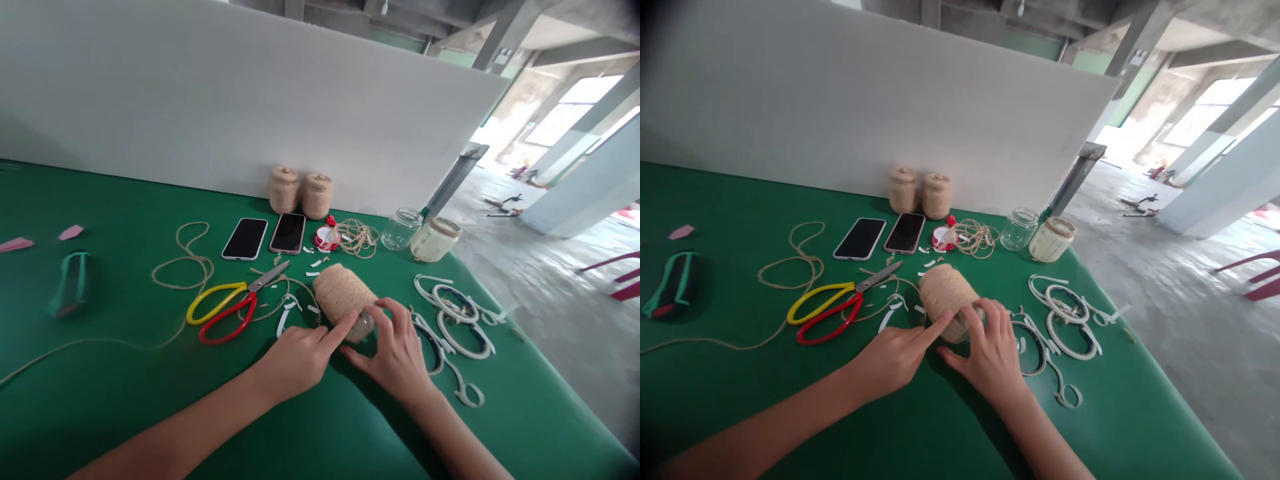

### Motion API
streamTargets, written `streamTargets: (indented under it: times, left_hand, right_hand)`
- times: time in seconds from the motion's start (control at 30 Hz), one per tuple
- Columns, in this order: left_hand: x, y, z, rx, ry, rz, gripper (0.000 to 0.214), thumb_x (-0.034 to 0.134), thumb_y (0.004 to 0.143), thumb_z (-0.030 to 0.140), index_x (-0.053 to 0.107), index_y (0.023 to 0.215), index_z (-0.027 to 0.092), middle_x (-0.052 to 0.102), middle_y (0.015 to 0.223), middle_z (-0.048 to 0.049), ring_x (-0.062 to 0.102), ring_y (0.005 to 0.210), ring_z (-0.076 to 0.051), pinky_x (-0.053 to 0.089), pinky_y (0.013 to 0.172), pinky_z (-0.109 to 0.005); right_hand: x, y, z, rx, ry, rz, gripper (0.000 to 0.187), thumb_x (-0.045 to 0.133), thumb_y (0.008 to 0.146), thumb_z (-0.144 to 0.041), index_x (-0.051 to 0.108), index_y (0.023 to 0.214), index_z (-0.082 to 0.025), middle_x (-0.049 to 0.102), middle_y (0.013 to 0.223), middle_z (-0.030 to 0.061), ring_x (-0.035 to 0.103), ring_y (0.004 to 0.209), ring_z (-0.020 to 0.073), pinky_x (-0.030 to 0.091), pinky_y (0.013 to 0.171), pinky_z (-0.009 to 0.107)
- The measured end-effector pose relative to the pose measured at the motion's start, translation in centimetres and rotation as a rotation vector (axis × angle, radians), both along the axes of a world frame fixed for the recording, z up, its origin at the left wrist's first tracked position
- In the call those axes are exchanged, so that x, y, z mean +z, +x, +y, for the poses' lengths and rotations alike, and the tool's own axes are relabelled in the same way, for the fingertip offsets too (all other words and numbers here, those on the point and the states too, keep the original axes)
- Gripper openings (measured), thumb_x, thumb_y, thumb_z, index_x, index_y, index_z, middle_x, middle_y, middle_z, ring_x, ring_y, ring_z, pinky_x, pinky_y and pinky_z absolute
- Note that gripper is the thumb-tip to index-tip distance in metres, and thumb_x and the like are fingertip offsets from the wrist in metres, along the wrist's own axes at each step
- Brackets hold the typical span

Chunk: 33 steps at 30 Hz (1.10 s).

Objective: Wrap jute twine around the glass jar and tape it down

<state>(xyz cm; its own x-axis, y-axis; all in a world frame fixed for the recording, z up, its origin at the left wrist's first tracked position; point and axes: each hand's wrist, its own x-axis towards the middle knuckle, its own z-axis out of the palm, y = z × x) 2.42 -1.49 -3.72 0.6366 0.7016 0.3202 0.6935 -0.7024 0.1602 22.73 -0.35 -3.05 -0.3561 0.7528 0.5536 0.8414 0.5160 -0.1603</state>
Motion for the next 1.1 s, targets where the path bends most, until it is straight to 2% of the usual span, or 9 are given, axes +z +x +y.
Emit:
streamTargets:
  times: [0.17, 0.3, 0.4, 0.63, 0.87, 1.1]
  left_hand:
    - [0.0, 0.1, -0.1, -0.009, 0.02, 0.01, 0.067, 0.03, 0.084, 0.007, 0.0, 0.143, 0.017, 0.059, 0.071, -0.0016, 0.056, 0.054, -0.017, 0.045, 0.046, -0.025]
    - [0.2, 0.1, 0.0, -0.001, 0.009, 0.012, 0.066, 0.03, 0.085, 0.008, 0.002, 0.143, 0.018, 0.058, 0.071, -0.0011, 0.055, 0.053, -0.016, 0.045, 0.046, -0.026]
    - [0.3, 0.1, 0.1, -0.004, 0.011, 0.005, 0.064, 0.03, 0.086, 0.009, 0.004, 0.143, 0.019, 0.057, 0.069, -0.0002, 0.053, 0.052, -0.015, 0.045, 0.048, -0.025]
    - [0.3, 0.1, 0.0, -0.006, 0.033, 0.015, 0.065, 0.03, 0.084, 0.007, 0.004, 0.143, 0.016, 0.057, 0.07, -0.0002, 0.052, 0.051, -0.016, 0.043, 0.045, -0.025]
    - [0.2, 0.1, 0.1, -0.025, 0.056, 0.049, 0.064, 0.03, 0.082, 0.005, 0.008, 0.142, 0.013, 0.058, 0.072, -0.0012, 0.053, 0.053, -0.016, 0.041, 0.045, -0.025]
    - [0.0, -0.1, 0.0, -0.056, 0.118, 0.008, 0.062, 0.03, 0.082, 0.005, 0.01, 0.141, 0.009, 0.058, 0.072, -0.0021, 0.052, 0.053, -0.015, 0.039, 0.044, -0.025]
  right_hand:
    - [-0.1, -0.4, 0.1, 0.036, -0.005, 0.06, 0.058, 0.063, 0.072, -0.03, 0.032, 0.121, -0.027, 0.037, 0.114, 0.0104, 0.047, 0.104, 0.0289, 0.048, 0.083, 0.048]
    - [0.2, -0.5, 0.0, 0.008, -0.056, 0.162, 0.054, 0.066, 0.071, -0.034, 0.037, 0.116, -0.027, 0.038, 0.111, 0.0096, 0.048, 0.102, 0.0273, 0.05, 0.08, 0.044]
    - [0.3, -0.5, -0.2, -0.02, -0.136, 0.249, 0.054, 0.066, 0.071, -0.038, 0.037, 0.115, -0.026, 0.038, 0.112, 0.009, 0.047, 0.104, 0.026, 0.049, 0.084, 0.044]
    - [0.4, -0.5, 0.1, -0.078, -0.276, 0.411, 0.051, 0.068, 0.069, -0.04, 0.041, 0.109, -0.025, 0.04, 0.111, 0.0064, 0.046, 0.103, 0.0227, 0.049, 0.084, 0.04]
    - [0.2, -0.1, 0.8, -0.139, -0.327, 0.523, 0.05, 0.069, 0.067, -0.043, 0.041, 0.105, -0.026, 0.042, 0.107, 0.0054, 0.046, 0.099, 0.0225, 0.052, 0.074, 0.037]
    - [0.2, -0.1, 0.9, -0.142, -0.334, 0.526, 0.051, 0.07, 0.066, -0.04, 0.041, 0.105, -0.026, 0.042, 0.107, 0.005, 0.045, 0.099, 0.022, 0.053, 0.073, 0.036]
